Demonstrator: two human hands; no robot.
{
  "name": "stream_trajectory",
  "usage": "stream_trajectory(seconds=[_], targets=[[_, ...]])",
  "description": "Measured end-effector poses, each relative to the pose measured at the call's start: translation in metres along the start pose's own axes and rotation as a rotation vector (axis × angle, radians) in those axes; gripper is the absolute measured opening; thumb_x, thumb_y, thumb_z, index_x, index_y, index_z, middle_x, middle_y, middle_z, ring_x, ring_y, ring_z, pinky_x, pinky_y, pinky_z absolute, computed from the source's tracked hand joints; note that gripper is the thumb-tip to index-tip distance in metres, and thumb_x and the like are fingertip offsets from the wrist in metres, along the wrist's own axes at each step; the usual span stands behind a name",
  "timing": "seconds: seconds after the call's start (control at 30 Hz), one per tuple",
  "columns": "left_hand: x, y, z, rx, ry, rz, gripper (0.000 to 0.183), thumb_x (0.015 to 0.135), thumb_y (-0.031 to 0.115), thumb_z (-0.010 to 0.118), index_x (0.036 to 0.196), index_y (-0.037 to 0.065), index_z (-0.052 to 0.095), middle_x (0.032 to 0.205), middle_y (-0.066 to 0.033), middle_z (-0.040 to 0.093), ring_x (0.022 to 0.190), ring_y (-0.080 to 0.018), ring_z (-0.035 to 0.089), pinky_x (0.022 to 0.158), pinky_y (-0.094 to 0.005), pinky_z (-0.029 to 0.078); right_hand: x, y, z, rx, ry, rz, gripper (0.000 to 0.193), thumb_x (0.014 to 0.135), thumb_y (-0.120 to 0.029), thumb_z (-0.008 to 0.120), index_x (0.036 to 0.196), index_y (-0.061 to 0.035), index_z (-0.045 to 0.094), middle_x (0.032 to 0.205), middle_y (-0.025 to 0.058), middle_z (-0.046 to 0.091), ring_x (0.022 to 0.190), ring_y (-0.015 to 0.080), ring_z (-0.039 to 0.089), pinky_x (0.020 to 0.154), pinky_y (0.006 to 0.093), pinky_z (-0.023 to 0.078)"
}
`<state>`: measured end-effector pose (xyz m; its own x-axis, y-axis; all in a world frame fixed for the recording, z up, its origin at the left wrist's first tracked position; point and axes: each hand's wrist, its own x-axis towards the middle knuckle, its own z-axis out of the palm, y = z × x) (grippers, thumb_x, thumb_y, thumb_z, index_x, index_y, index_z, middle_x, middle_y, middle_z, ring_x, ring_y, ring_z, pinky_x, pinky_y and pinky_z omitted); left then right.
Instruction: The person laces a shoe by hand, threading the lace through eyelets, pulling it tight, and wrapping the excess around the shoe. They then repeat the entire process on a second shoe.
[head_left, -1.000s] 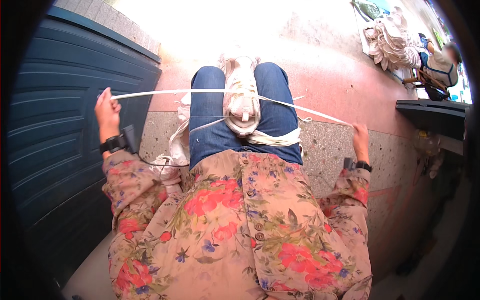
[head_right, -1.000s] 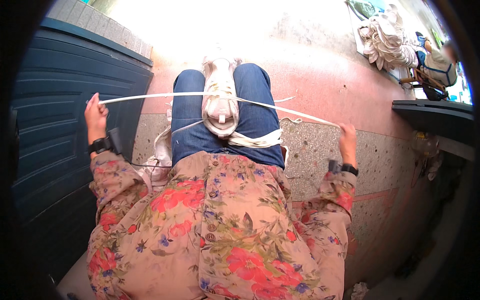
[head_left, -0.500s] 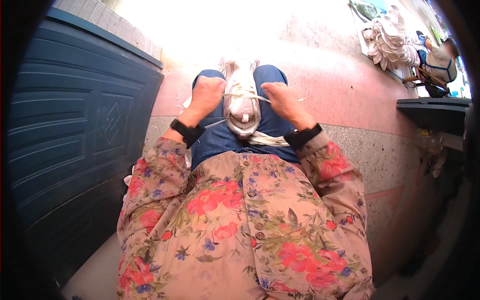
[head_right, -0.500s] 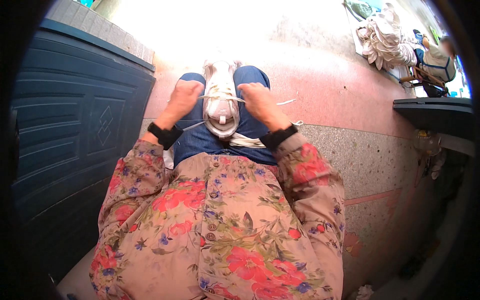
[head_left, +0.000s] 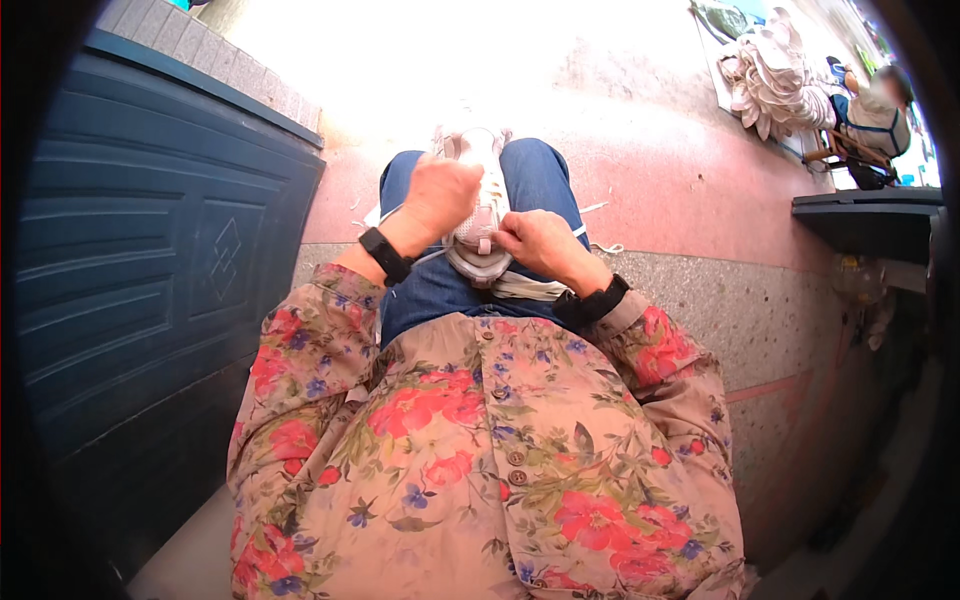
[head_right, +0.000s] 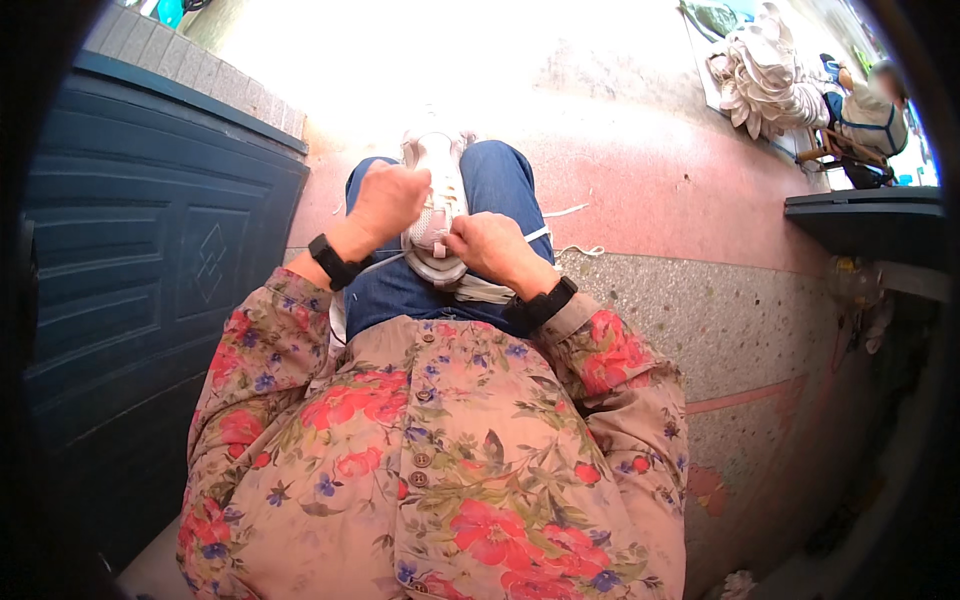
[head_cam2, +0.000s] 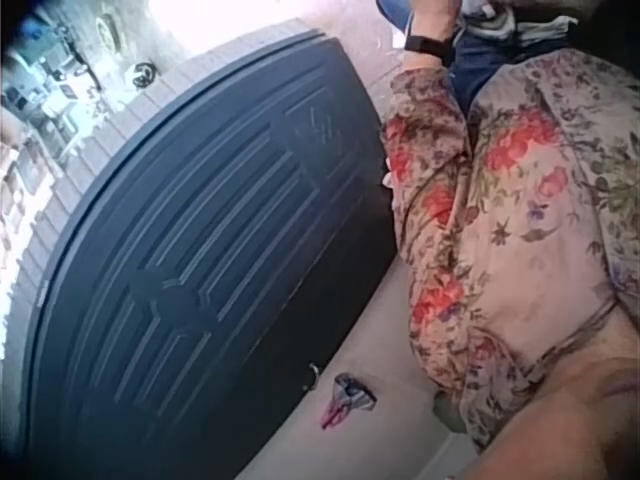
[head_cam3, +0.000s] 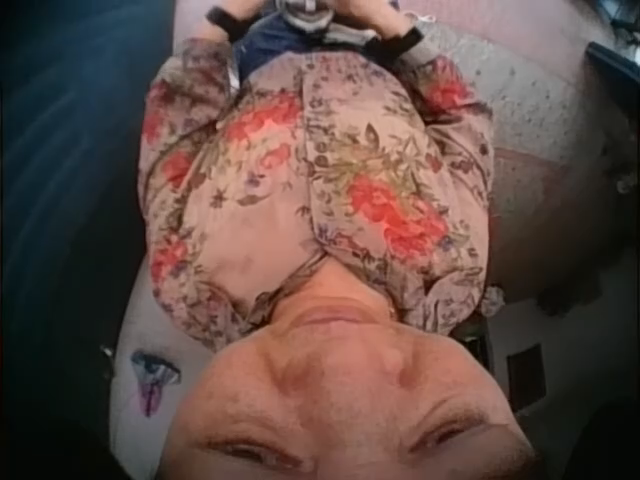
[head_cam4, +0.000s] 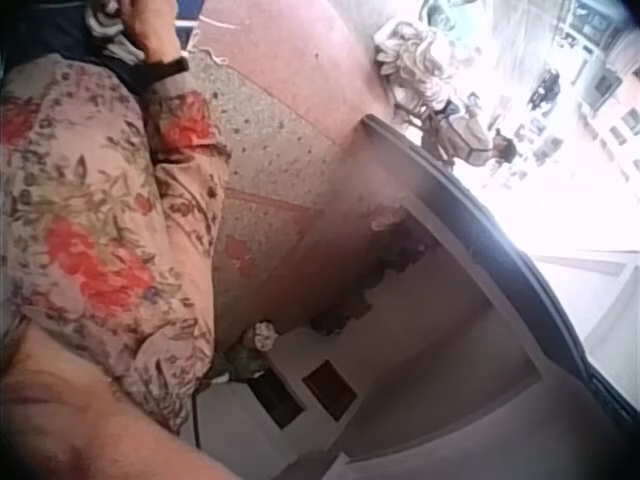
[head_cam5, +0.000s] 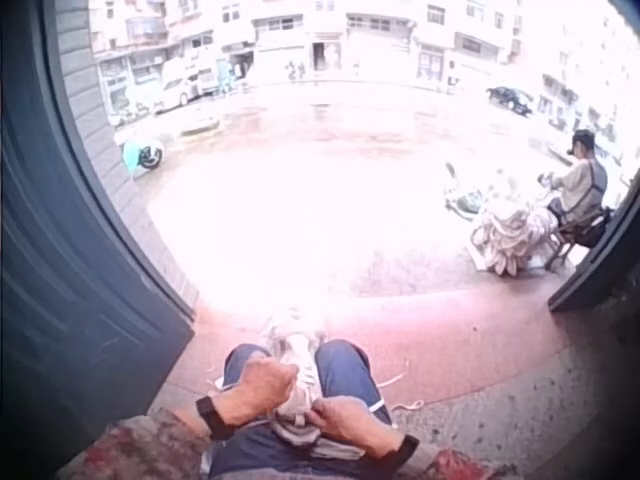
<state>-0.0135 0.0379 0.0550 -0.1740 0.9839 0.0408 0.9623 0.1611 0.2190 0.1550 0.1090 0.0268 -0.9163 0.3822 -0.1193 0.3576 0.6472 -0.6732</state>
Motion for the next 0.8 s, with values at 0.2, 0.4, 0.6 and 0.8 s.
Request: stream_trajectory(seconds=[0.2,0.4,0.6,0.8], targets=[[-0.040,-0.013,-0.013,0.199,0.073,0.454,0.004,0.066,0.007,0.053,0.066,0.011,0.053,0.053,-0.0057,0.053,0.051,-0.0217,0.054,0.056,-0.0341,0.039,0.003,0.012,-0.002,0.744,0.031,0.525,0.025,0.082,-0.023,0.052,0.080,0.0012,0.056,0.059,0.0172,0.056,0.046,0.0251,0.056,0.048,0.0362,0.044],[-0.056,-0.038,-0.005,-0.077,-0.042,0.021,0.015,0.083,0.018,0.051,0.086,0.006,0.060,0.059,-0.0119,0.057,0.052,-0.0261,0.057,0.051,-0.0335,0.046,0.015,0.005,0.003,0.237,0.115,0.275,0.019,0.077,-0.020,0.054,0.079,-0.0014,0.054,0.066,0.0166,0.059,0.055,0.0274,0.059,0.054,0.0361,0.046],[-0.042,-0.023,0.002,-0.621,-0.127,-0.346,0.025,0.086,0.023,0.050,0.095,0.002,0.060,0.061,-0.0082,0.058,0.047,-0.0116,0.055,0.046,-0.0251,0.045,0.014,0.009,0.007,-0.075,0.345,0.229,0.009,0.070,-0.012,0.054,0.074,-0.0054,0.049,0.072,0.0132,0.056,0.070,0.0330,0.056,0.060,0.0424,0.044],[-0.029,-0.016,0.007,-0.648,-0.106,-0.373,0.024,0.081,0.022,0.053,0.086,0.000,0.062,0.073,-0.0181,0.061,0.070,-0.0303,0.061,0.064,-0.0367,0.047,0.021,0.015,0.017,0.055,0.469,-0.126,0.006,0.073,-0.003,0.051,0.079,-0.0046,0.049,0.075,0.0130,0.055,0.075,0.0315,0.054,0.061,0.0388,0.043]])
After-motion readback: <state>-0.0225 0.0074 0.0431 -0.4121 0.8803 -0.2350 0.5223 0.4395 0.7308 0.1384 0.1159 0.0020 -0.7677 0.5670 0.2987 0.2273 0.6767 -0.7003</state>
